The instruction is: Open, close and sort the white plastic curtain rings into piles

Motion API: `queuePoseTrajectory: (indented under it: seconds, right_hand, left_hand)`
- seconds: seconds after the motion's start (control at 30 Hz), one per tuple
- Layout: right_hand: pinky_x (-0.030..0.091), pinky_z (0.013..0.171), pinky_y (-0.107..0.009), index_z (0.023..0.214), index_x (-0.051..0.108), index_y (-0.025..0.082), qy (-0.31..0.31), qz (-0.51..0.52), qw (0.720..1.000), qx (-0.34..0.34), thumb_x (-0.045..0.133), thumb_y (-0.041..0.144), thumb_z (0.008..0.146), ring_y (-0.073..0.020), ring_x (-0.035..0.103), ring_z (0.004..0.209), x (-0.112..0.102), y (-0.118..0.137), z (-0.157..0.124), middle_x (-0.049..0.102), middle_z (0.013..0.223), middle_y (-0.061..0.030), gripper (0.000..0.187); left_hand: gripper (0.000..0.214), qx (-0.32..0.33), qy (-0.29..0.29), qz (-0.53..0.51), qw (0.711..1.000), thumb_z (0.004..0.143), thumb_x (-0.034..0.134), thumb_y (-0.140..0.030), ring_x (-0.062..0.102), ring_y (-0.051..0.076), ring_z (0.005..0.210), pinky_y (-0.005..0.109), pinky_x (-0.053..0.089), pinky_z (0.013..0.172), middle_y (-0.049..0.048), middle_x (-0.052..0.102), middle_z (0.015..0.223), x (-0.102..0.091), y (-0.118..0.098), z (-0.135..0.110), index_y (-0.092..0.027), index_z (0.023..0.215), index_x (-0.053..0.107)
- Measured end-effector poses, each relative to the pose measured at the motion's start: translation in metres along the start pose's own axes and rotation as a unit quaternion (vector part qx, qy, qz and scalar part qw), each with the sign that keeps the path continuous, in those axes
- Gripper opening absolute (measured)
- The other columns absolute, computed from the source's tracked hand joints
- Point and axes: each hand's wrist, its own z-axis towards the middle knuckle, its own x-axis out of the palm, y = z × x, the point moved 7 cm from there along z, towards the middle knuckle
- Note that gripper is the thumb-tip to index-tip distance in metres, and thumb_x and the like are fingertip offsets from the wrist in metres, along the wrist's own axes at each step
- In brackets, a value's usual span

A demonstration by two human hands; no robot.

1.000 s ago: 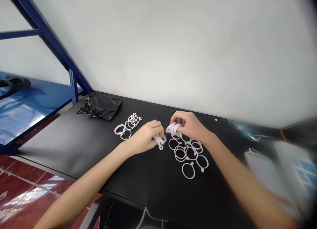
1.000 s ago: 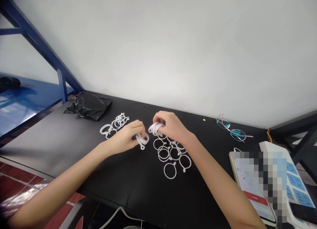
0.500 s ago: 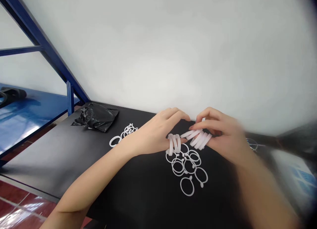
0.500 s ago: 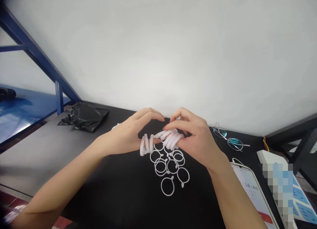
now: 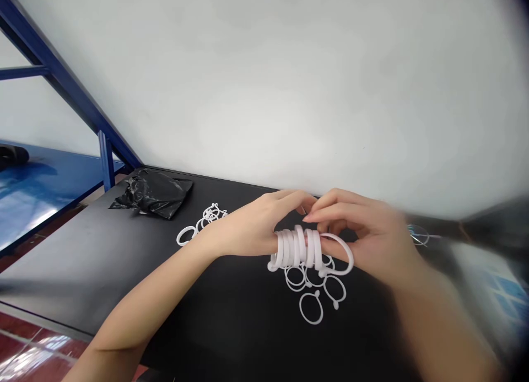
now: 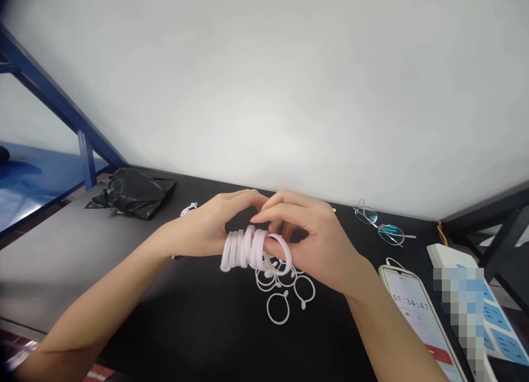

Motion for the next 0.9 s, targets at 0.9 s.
queuePoseTrajectory:
  seconds: [0.9]
  right_hand:
    - [0.059,0.077,-0.027,0.089,0.073,0.026,-0.085,-0.012,0.996,0.002,0.069,0.008,0.079,-0.0144,0.070,0.085,-0.008,0.007,-0.004,0.073,0.095,0.0014,0.021]
  left_hand:
    - [0.028,0.021,-0.030,-0.021,0.999,0.082,0.060,-0.013,0.064,0.016,0.086,0.026,0.048,0.074,0.0058,0.068,0.101,-0.005,0.001,0.000,-0.016,0.110,0.055]
